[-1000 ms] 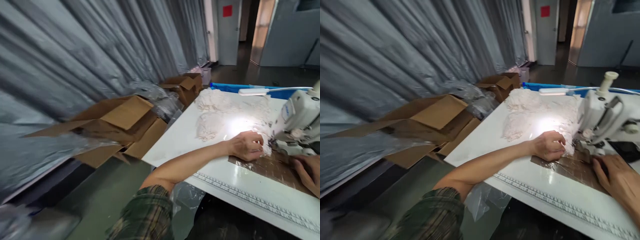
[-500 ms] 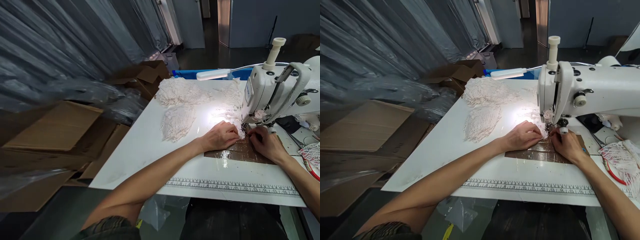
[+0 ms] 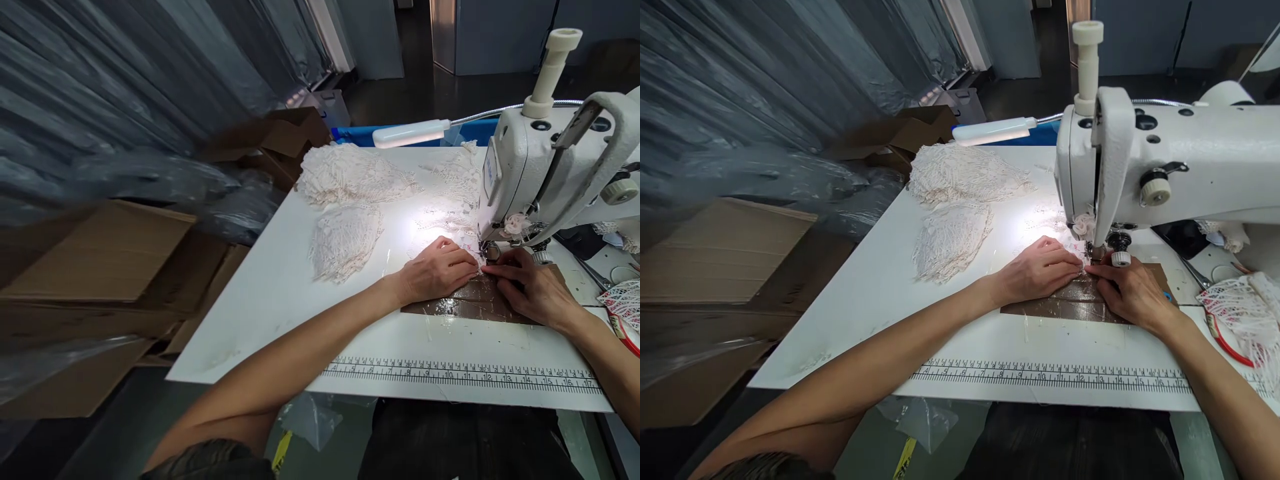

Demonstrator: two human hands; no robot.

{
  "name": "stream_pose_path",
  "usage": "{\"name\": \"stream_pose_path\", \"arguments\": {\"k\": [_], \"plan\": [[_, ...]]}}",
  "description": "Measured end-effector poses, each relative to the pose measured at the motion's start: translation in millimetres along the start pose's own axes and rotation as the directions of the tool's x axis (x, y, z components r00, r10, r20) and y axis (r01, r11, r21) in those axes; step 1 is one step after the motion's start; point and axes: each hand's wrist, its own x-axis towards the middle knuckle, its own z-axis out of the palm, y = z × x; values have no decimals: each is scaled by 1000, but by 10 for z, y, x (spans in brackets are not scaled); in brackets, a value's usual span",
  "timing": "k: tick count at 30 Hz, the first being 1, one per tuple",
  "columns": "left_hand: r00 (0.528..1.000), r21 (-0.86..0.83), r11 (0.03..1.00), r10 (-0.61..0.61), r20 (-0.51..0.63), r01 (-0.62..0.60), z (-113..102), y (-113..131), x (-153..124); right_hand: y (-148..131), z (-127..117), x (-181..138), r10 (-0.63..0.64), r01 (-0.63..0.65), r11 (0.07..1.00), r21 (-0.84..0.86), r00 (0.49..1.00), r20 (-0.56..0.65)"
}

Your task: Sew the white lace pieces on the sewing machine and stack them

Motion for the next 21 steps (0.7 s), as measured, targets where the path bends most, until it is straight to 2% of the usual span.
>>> {"name": "stream_pose_path", "arguments": {"k": [6,12,15,19,21], "plan": [[995,15,999,-47,-83,49,-80,-33,30,7,-1,0,-22,22,1000,-6,999,30],[993,38,993,-112,35,110,-59,-34,90,20,20,-8,-59,59,998,-27,998,12],[993,66,992,-112,39,109,-37,-21,88,30,34,-13,-43,44,998,-44,999,29],[992,6,996,-93,-87,94,-124,11,66,25,23,-10,-31,31,999,10,999,13],[988,-123,992,-17,-151,-2,-201,41,50,16,1,-7,15,-16,996,87,1000,14]]}}
